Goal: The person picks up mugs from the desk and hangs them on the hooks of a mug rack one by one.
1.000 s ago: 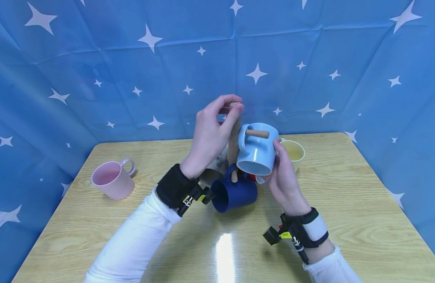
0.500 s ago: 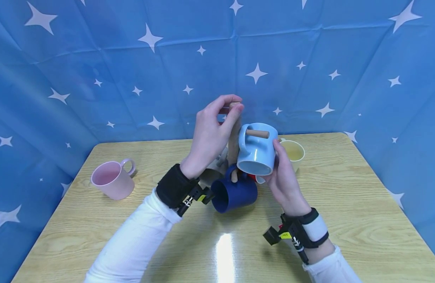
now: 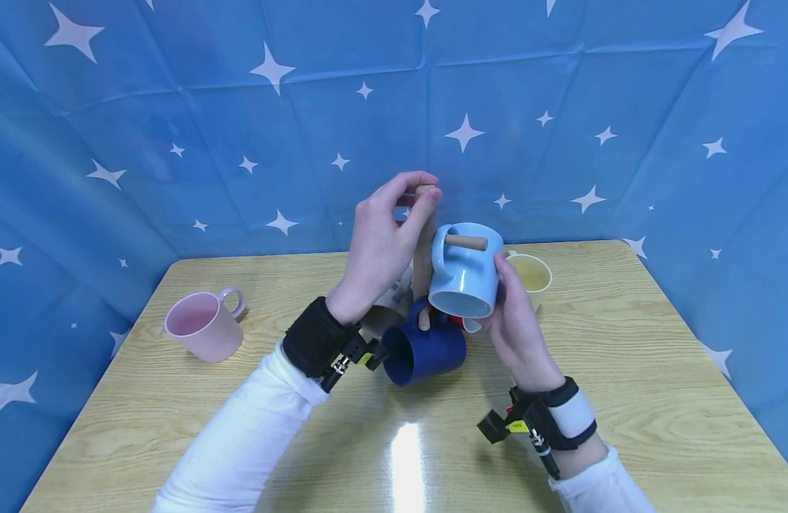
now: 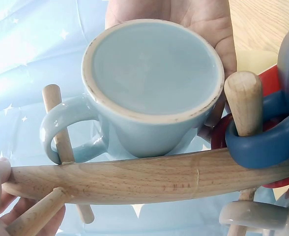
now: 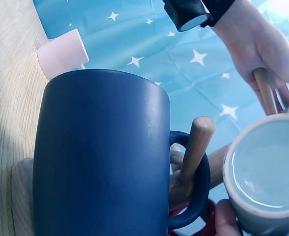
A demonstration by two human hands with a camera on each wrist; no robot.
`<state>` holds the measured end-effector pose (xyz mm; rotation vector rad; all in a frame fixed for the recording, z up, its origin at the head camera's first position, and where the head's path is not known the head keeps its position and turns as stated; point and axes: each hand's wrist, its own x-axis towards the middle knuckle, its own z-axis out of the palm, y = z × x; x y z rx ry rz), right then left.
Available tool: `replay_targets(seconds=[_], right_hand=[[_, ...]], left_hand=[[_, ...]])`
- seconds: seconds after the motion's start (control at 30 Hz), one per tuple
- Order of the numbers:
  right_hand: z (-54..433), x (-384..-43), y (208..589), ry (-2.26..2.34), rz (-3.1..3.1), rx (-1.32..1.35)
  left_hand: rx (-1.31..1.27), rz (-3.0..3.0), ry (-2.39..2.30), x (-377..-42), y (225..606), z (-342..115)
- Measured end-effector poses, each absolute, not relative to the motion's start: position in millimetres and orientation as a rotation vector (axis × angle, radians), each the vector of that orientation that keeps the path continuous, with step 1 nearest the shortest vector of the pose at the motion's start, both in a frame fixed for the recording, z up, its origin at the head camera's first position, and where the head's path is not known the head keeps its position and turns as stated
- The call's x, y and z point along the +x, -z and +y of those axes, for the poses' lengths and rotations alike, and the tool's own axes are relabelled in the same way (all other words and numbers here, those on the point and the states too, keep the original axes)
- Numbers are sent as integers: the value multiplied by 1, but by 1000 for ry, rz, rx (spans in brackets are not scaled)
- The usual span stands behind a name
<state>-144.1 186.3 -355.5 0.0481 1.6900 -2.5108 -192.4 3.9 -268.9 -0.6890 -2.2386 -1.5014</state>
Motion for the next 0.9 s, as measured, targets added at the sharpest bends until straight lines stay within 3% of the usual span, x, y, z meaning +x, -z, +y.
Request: replay_targets(seconds=[0.9], right_hand=[[187, -144, 354, 2528, 1703, 61]], left_hand=[[-657, -2254, 1607, -187, 268, -4]])
